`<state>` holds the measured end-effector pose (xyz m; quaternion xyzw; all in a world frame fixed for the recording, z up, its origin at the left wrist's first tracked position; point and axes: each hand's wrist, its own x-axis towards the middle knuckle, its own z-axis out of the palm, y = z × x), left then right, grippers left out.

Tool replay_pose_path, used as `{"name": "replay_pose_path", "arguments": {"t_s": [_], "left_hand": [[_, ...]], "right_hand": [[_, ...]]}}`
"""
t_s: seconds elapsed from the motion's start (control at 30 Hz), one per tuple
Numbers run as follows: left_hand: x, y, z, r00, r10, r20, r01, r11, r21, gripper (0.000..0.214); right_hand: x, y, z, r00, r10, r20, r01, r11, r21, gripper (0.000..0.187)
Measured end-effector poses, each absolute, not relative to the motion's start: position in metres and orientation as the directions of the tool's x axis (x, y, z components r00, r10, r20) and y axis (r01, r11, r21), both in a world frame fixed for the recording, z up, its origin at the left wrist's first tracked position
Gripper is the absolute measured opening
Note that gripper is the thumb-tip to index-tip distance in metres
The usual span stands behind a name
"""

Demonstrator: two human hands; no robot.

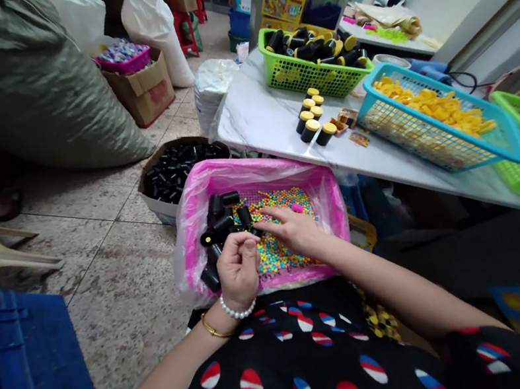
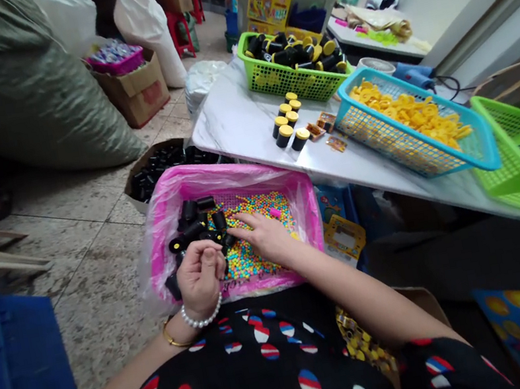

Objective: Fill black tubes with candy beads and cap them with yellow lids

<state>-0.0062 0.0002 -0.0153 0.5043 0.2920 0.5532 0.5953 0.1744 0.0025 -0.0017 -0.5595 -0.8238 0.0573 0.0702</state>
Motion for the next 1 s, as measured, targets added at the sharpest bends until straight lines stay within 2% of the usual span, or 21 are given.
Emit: {"name": "replay_pose_path", "arguments": {"t_s": [0.1,0.23,0.3,0.37,0.47,0.57,0.67,0.73,0.8,0.87,0.93,1.0], "left_hand": [[-0.005,0.001,-0.012,0.21,0.957,0.199,-0.368,-0.111,0.923,0.019],[-0.007,0.002,-0.011,0.212,0.961,0.18,-0.361,-0.094,0.928,0.018],[-0.007,0.003,-0.012,0.216,0.96,0.176,-0.355,-0.09,0.931,0.017],[-0.006,0.003,-0.012,0.223,0.96,0.168,-0.337,-0.086,0.938,0.017],[-0.005,0.003,-0.011,0.231,0.957,0.173,-0.278,-0.106,0.955,0.018],[-0.007,0.003,-0.007,0.29,0.926,0.242,-0.154,-0.205,0.967,0.026],[-0.006,0.004,-0.002,0.413,0.842,0.347,0.023,-0.39,0.92,0.036],[-0.002,0.004,0.001,0.492,0.782,0.381,0.095,-0.484,0.87,0.041],[0.001,0.004,0.002,0.534,0.75,0.39,0.098,-0.513,0.853,0.039],[0.001,0.004,0.001,0.544,0.746,0.384,0.069,-0.496,0.866,0.033],[0.001,0.004,-0.002,0.554,0.751,0.358,0.045,-0.456,0.889,0.029],[0.0,0.003,-0.005,0.582,0.756,0.299,0.034,-0.39,0.92,0.028]], "right_hand": [[0.172,0.012,-0.003,-0.463,0.886,0.006,0.883,0.462,-0.083,0.035],[0.179,0.011,0.003,-0.501,0.865,-0.013,0.865,0.502,0.022,0.029],[0.183,0.001,0.004,-0.507,0.86,-0.055,0.861,0.508,0.008,0.026],[0.185,-0.011,0.002,-0.492,0.866,-0.09,0.869,0.481,-0.114,0.025],[0.189,-0.026,-0.004,-0.308,0.951,-0.036,0.841,0.255,-0.477,0.029],[0.195,-0.034,-0.01,-0.036,0.998,-0.056,0.55,-0.027,-0.835,0.029],[0.191,-0.04,-0.012,0.059,0.988,-0.145,0.192,-0.154,-0.969,0.03],[0.182,-0.044,-0.012,0.046,0.989,-0.143,0.074,-0.147,-0.986,0.032],[0.175,-0.048,-0.01,0.01,0.994,-0.108,0.101,-0.109,-0.989,0.035],[0.178,-0.051,-0.004,-0.013,0.998,-0.064,0.274,-0.058,-0.96,0.039],[0.193,-0.052,0.003,0.038,0.999,0.003,0.535,-0.017,-0.845,0.039],[0.214,-0.052,0.01,0.13,0.985,0.111,0.761,-0.028,-0.648,0.033]]}}
